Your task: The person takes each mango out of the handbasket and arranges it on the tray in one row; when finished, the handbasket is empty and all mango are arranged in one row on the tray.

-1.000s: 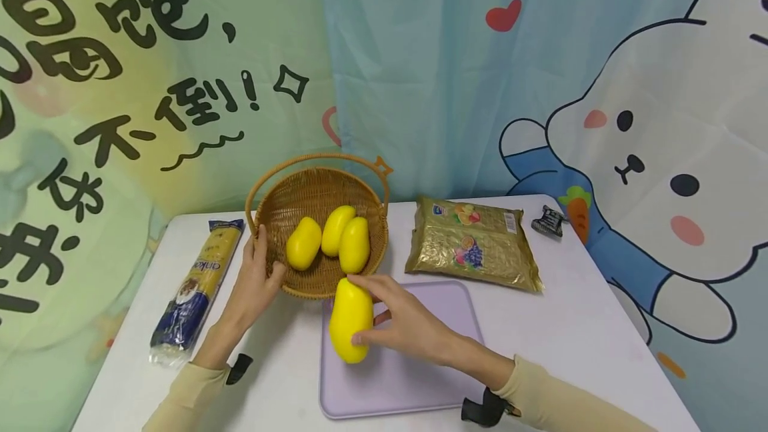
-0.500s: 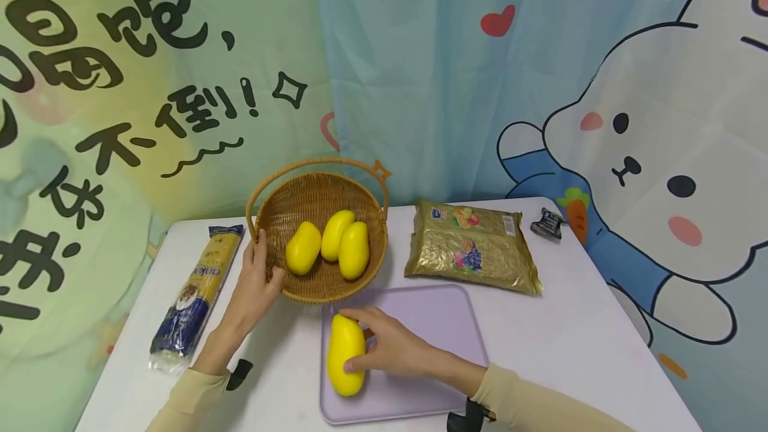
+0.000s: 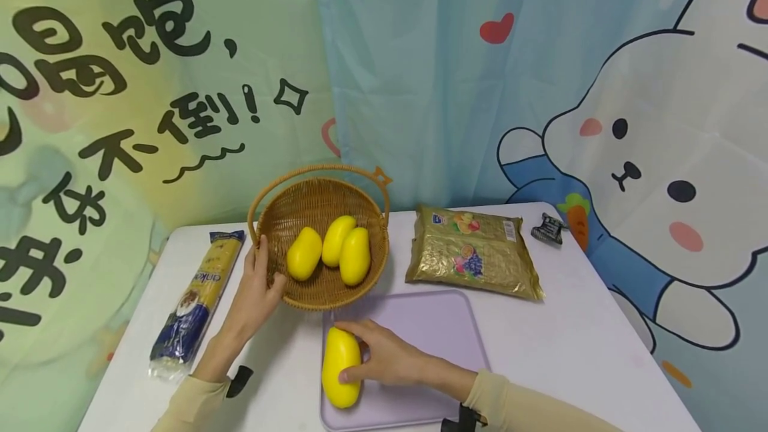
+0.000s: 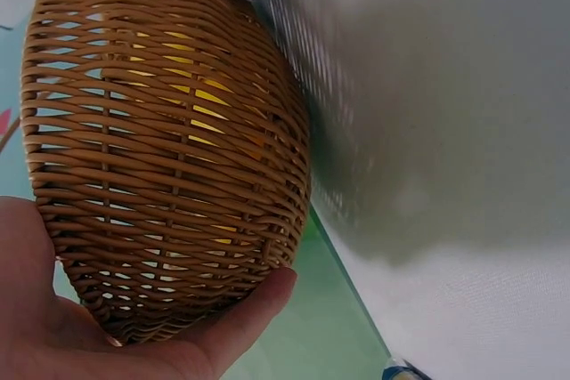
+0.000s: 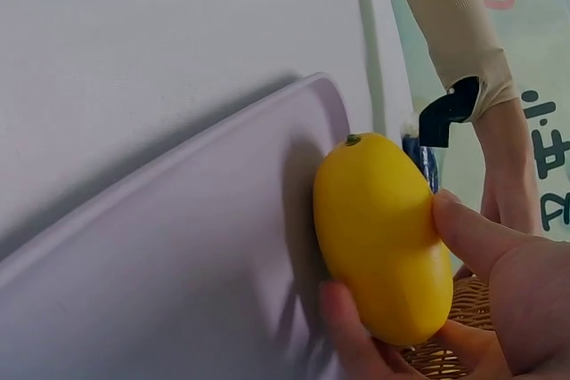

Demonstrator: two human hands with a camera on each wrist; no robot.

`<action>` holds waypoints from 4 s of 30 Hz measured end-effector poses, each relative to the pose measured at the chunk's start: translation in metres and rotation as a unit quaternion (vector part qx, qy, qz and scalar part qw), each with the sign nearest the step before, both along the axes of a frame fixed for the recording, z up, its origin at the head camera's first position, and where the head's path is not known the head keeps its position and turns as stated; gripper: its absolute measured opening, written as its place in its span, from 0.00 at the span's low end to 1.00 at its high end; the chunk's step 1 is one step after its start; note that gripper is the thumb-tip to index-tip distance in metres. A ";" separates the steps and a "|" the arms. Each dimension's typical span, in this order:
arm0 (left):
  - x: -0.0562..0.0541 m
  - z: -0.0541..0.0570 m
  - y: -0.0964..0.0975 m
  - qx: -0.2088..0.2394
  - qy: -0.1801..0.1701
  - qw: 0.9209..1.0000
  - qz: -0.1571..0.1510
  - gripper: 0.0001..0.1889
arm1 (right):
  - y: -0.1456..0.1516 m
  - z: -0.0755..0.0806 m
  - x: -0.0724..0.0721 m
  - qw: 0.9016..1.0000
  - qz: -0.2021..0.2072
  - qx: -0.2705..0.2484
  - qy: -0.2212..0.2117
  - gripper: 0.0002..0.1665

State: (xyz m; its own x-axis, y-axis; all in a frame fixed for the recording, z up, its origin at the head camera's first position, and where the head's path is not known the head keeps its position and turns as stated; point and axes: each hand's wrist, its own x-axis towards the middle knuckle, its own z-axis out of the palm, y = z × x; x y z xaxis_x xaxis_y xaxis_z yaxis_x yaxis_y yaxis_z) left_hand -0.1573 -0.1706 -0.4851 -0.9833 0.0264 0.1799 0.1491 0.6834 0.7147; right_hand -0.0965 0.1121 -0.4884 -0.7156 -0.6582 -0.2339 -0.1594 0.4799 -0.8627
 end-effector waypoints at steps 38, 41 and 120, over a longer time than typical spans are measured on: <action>-0.001 0.002 0.001 -0.007 0.002 1.000 0.001 0.44 | 0.016 0.042 0.001 0.996 0.000 0.034 0.084 0.36; -0.001 0.002 0.002 -0.007 0.000 1.000 0.002 0.44 | 0.017 0.058 -0.007 0.994 -0.013 0.032 0.101 0.35; -0.002 0.001 -0.001 0.000 -0.020 1.000 0.007 0.44 | -0.021 0.057 -0.106 0.931 -0.079 0.127 0.334 0.48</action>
State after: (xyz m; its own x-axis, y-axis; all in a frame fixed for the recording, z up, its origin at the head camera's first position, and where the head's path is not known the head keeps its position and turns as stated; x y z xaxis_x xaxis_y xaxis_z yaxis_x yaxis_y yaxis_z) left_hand -0.1595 -0.1715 -0.4841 -0.9899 0.0118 0.1410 0.1108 0.6850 0.7201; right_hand -0.2029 0.0910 -0.4313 -0.8398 -0.5173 0.1646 -0.5304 0.7172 -0.4520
